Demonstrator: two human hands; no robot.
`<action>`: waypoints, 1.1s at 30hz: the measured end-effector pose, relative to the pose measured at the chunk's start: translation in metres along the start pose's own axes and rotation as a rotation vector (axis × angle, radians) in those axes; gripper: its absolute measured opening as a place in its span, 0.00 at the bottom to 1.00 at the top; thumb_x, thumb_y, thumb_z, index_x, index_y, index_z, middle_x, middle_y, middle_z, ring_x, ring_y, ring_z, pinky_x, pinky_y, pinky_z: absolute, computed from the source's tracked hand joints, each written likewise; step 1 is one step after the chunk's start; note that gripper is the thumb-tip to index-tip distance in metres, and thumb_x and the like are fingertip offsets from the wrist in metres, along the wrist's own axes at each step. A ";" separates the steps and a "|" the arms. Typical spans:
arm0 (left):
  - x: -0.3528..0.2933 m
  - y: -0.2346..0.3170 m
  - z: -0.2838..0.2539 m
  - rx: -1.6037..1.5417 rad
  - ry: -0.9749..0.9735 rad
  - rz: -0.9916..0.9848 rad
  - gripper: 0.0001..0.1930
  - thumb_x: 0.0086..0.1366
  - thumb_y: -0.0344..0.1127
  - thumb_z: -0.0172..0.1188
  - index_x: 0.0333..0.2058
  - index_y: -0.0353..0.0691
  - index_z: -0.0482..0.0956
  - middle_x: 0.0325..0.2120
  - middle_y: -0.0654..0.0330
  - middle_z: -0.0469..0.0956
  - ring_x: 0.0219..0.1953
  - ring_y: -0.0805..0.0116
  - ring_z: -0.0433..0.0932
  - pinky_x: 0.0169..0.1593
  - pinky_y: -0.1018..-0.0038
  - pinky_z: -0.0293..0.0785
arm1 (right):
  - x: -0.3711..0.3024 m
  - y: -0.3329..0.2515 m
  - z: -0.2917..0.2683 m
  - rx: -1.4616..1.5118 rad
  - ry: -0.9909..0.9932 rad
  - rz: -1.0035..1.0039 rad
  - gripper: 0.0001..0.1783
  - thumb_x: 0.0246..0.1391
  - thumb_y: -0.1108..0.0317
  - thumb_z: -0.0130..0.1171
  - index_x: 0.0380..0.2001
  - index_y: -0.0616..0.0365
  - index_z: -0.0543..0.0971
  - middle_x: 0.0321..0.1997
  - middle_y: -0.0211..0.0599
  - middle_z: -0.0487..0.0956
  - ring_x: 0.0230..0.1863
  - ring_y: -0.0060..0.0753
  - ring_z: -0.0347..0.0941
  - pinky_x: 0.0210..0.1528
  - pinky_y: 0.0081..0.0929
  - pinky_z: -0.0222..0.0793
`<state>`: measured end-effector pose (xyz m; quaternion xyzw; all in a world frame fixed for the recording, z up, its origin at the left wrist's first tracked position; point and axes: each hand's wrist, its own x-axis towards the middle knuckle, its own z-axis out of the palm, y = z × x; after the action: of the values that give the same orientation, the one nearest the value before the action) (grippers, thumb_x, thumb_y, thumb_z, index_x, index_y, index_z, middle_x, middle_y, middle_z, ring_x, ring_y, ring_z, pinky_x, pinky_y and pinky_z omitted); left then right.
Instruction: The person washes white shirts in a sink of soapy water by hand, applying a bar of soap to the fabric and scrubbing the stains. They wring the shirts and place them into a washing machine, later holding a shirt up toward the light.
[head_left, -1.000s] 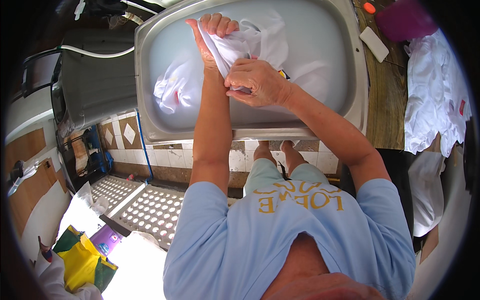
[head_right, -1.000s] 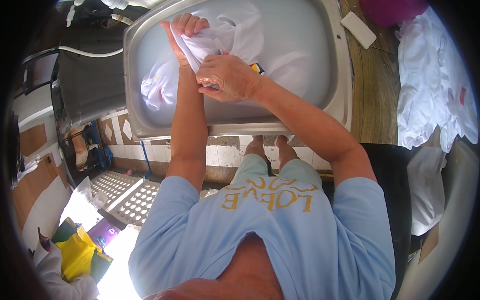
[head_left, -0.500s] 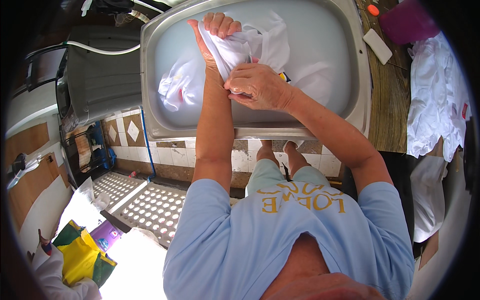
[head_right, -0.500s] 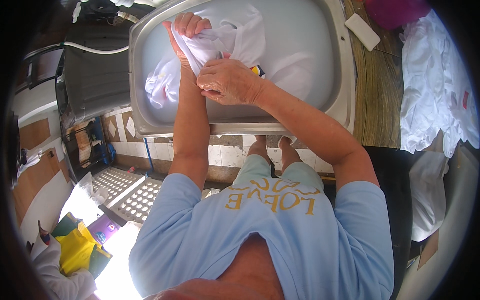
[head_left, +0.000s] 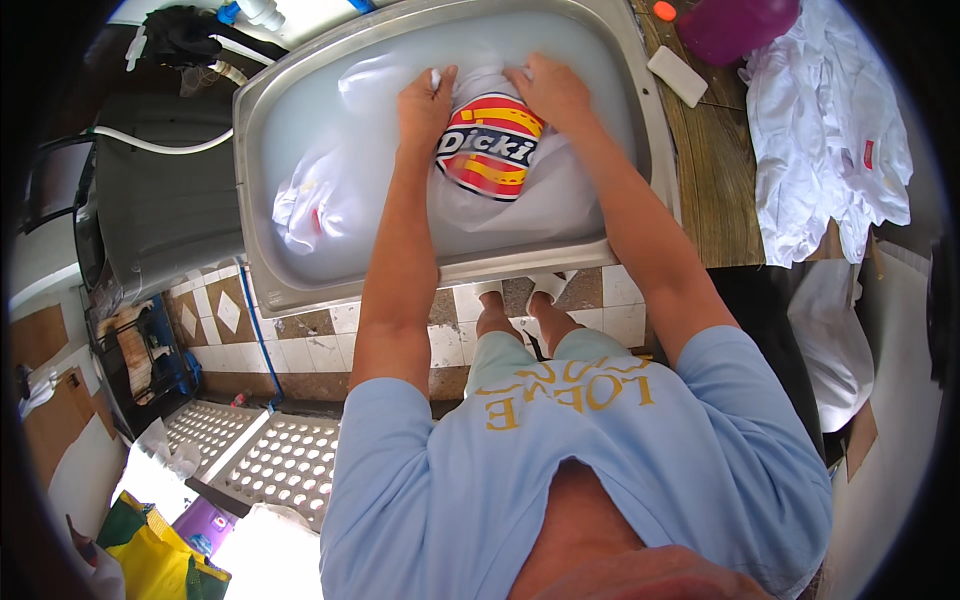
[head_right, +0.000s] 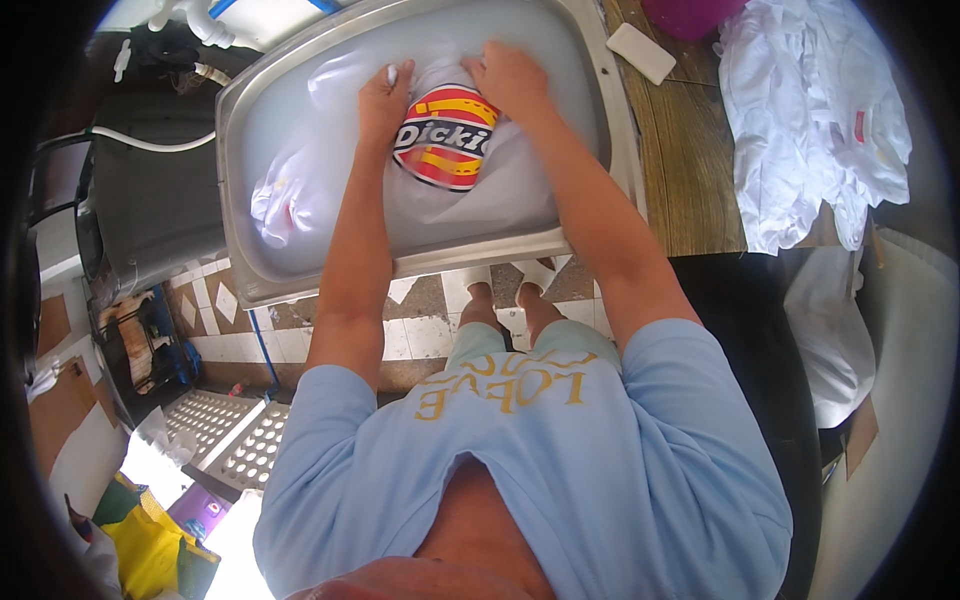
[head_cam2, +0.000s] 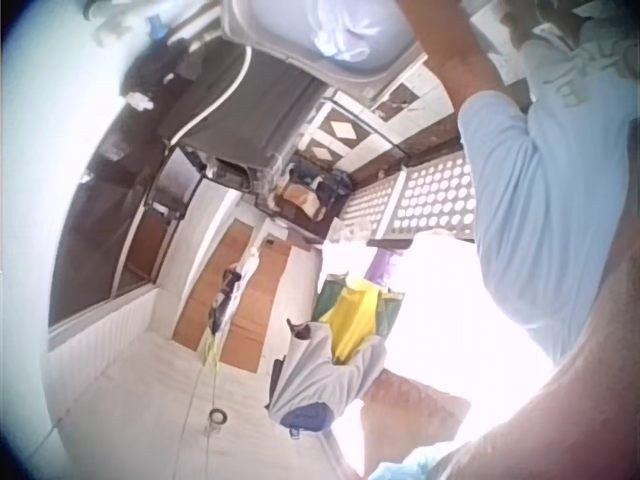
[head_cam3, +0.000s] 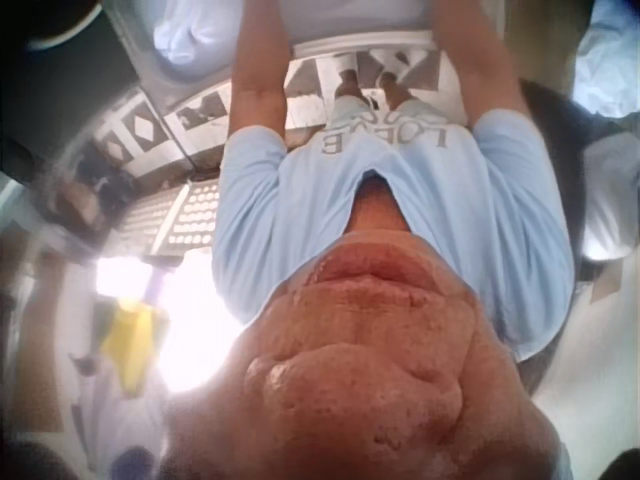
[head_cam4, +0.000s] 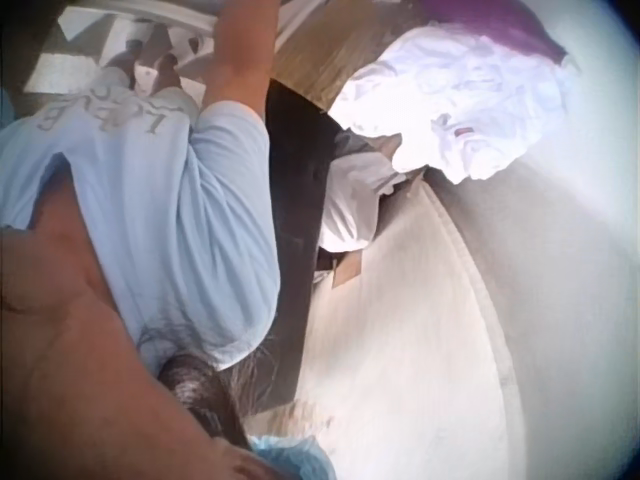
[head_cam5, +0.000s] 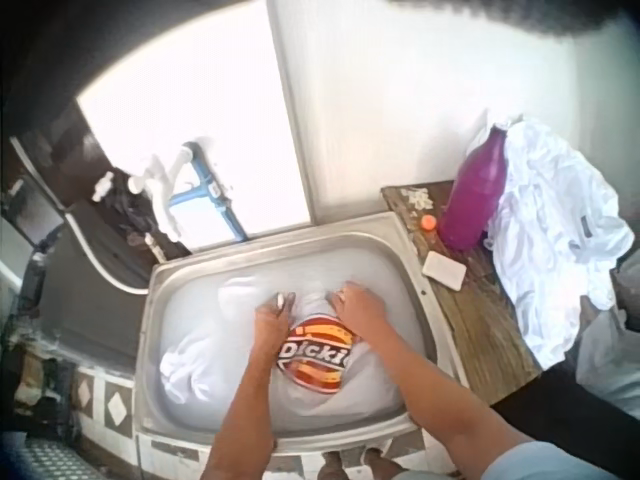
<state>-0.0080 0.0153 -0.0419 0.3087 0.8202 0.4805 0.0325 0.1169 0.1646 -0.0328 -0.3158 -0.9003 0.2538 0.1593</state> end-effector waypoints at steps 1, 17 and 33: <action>-0.002 -0.005 0.005 0.090 -0.035 0.084 0.21 0.63 0.47 0.56 0.23 0.31 0.73 0.19 0.47 0.76 0.22 0.52 0.74 0.29 0.63 0.68 | -0.003 0.001 0.001 -0.099 -0.085 0.040 0.20 0.53 0.50 0.55 0.33 0.59 0.76 0.34 0.50 0.79 0.39 0.52 0.76 0.38 0.39 0.71; -0.035 0.141 0.065 -0.649 -0.234 0.234 0.22 0.63 0.52 0.55 0.22 0.37 0.78 0.18 0.56 0.77 0.21 0.69 0.74 0.29 0.73 0.69 | 0.038 0.068 0.065 2.378 -0.847 -0.192 0.19 0.57 0.58 0.54 0.47 0.59 0.73 0.43 0.36 0.74 0.48 0.29 0.70 0.51 0.23 0.68; 0.007 0.053 0.033 0.136 0.200 0.315 0.13 0.56 0.42 0.63 0.22 0.37 0.79 0.17 0.46 0.73 0.21 0.46 0.73 0.31 0.63 0.72 | 0.003 -0.068 0.018 1.918 -0.211 0.926 0.18 0.56 0.50 0.57 0.22 0.49 0.68 0.20 0.26 0.67 0.22 0.25 0.61 0.31 0.30 0.66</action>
<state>0.0234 0.0630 -0.0152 0.3856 0.7915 0.4513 -0.1457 0.0734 0.1150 -0.0093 -0.3460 -0.1266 0.9174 0.1504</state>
